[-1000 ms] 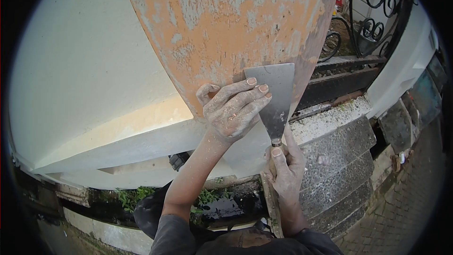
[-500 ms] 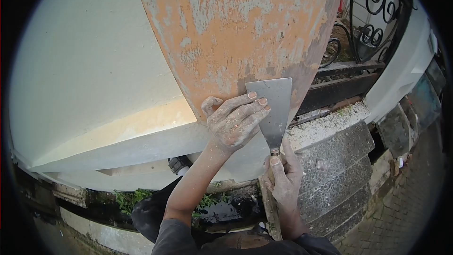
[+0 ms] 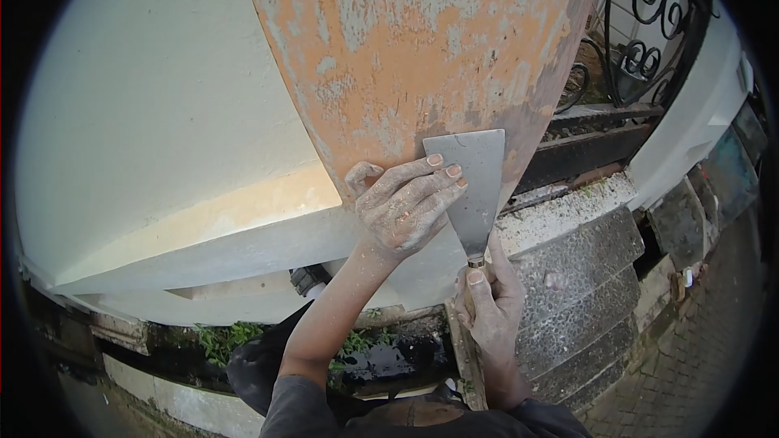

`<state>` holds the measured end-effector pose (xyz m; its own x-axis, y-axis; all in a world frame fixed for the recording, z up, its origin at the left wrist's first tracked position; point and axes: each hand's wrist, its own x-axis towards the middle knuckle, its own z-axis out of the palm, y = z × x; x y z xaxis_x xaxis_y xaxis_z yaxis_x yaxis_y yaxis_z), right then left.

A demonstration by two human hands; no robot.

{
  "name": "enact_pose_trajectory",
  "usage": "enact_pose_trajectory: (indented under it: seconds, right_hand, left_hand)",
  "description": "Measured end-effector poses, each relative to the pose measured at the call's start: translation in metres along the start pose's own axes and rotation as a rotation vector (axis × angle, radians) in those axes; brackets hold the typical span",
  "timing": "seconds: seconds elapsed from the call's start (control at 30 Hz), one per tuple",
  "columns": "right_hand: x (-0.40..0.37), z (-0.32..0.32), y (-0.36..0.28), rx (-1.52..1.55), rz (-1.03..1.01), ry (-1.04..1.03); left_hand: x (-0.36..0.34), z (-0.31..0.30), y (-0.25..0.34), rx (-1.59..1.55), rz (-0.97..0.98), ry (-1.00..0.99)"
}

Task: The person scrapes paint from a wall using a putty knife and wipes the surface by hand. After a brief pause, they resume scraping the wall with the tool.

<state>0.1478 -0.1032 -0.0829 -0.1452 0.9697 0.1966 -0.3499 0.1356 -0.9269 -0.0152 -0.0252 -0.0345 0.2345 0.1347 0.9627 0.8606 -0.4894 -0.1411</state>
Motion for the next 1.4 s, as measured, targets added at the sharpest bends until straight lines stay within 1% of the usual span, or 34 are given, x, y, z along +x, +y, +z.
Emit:
enact_pose_trajectory:
  seconds: [0.1, 0.2, 0.3, 0.33, 0.43, 0.5, 0.57, 0.67, 0.77, 0.87, 0.97, 1.0, 1.07, 1.1, 1.17, 1.27, 1.37, 1.4]
  right_hand:
    - [0.010, 0.010, -0.011, -0.004, -0.041, 0.033]
    - [-0.004, 0.005, -0.011, 0.012, 0.007, 0.020]
    - [0.006, 0.005, -0.003, -0.033, -0.051, -0.015]
    - [0.007, 0.007, -0.006, -0.033, -0.049, -0.001]
    - [0.004, 0.010, -0.012, -0.036, -0.020, 0.022]
    - [-0.008, 0.000, -0.005, -0.034, 0.023, -0.004]
    - [0.003, 0.007, -0.006, -0.053, -0.019, -0.007]
    - [0.005, 0.010, -0.011, -0.035, -0.024, -0.008]
    - [-0.007, 0.004, -0.001, -0.046, 0.000, -0.009]
    - [0.002, 0.009, -0.011, -0.038, -0.003, 0.007]
    - [0.000, 0.010, -0.014, -0.068, -0.026, -0.006]
    - [-0.003, 0.009, -0.012, -0.086, -0.040, -0.021]
    - [-0.004, 0.005, -0.006, -0.071, 0.001, -0.013]
    - [-0.004, 0.004, -0.004, -0.062, 0.025, -0.009]
    - [0.003, 0.010, -0.011, -0.038, 0.000, 0.003]
    - [-0.007, 0.008, -0.005, -0.012, 0.004, 0.011]
    - [-0.002, 0.006, -0.003, -0.015, -0.014, -0.018]
    - [-0.001, 0.006, -0.003, -0.020, -0.015, -0.023]
  left_hand:
    - [0.008, -0.004, -0.002, 0.016, 0.009, -0.006]
    - [0.000, -0.004, 0.004, -0.022, -0.028, -0.023]
    - [0.001, 0.000, -0.001, 0.002, 0.002, 0.042]
    - [0.013, -0.002, -0.005, 0.018, 0.012, 0.039]
    - [0.013, -0.006, -0.001, 0.006, -0.016, 0.006]
    - [-0.006, -0.003, 0.003, -0.011, -0.041, -0.009]
    - [-0.009, -0.003, 0.001, -0.001, -0.035, -0.023]
    - [0.014, -0.006, -0.003, 0.024, -0.018, 0.020]
    - [-0.013, -0.007, 0.004, -0.008, -0.064, -0.049]
    - [-0.003, -0.005, -0.002, 0.012, -0.007, 0.009]
    - [0.010, -0.006, -0.002, -0.002, -0.031, 0.007]
    - [0.002, -0.005, 0.001, -0.020, -0.045, -0.003]
    - [-0.018, -0.002, 0.004, -0.045, -0.066, -0.012]
    - [-0.012, -0.002, 0.000, -0.024, -0.038, 0.003]
    - [0.004, -0.005, -0.004, 0.007, 0.005, 0.021]
    - [0.000, -0.006, 0.001, 0.004, -0.042, 0.013]
    - [-0.015, -0.004, 0.004, -0.017, -0.050, -0.009]
    - [-0.008, -0.005, 0.001, -0.010, -0.040, 0.005]
